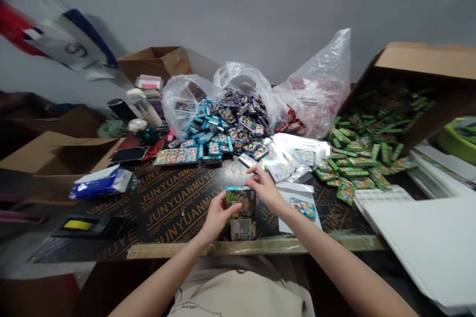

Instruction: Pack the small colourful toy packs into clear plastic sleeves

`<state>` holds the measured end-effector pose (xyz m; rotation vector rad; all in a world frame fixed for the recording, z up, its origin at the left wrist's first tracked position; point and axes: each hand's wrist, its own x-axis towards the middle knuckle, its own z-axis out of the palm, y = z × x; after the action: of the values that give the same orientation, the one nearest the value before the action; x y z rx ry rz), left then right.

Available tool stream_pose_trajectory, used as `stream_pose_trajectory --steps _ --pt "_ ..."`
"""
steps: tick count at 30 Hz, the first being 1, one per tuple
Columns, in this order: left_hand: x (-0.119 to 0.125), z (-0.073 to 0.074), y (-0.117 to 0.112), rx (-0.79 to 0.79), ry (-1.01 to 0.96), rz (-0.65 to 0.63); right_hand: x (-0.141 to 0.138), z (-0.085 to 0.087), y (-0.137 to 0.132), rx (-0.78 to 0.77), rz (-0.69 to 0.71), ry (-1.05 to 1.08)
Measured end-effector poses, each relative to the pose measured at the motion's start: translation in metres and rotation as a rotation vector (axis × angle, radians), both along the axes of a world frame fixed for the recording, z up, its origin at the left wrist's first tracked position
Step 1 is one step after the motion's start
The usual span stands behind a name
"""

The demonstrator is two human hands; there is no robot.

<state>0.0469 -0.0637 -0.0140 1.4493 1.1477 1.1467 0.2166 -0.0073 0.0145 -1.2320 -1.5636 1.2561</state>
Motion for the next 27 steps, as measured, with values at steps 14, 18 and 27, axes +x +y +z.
stream_pose_trajectory --steps 14,18,27 --pt "-0.175 -0.035 0.146 0.369 1.108 0.299 0.085 -0.09 0.082 -0.014 -0.464 -1.242" --pt "-0.189 -0.051 0.148 0.369 1.138 0.289 0.091 -0.088 0.094 -0.095 -0.477 -1.215" --pt "-0.191 -0.046 0.16 0.341 1.107 0.326 0.089 -0.09 0.101 -0.106 -0.671 -1.133"
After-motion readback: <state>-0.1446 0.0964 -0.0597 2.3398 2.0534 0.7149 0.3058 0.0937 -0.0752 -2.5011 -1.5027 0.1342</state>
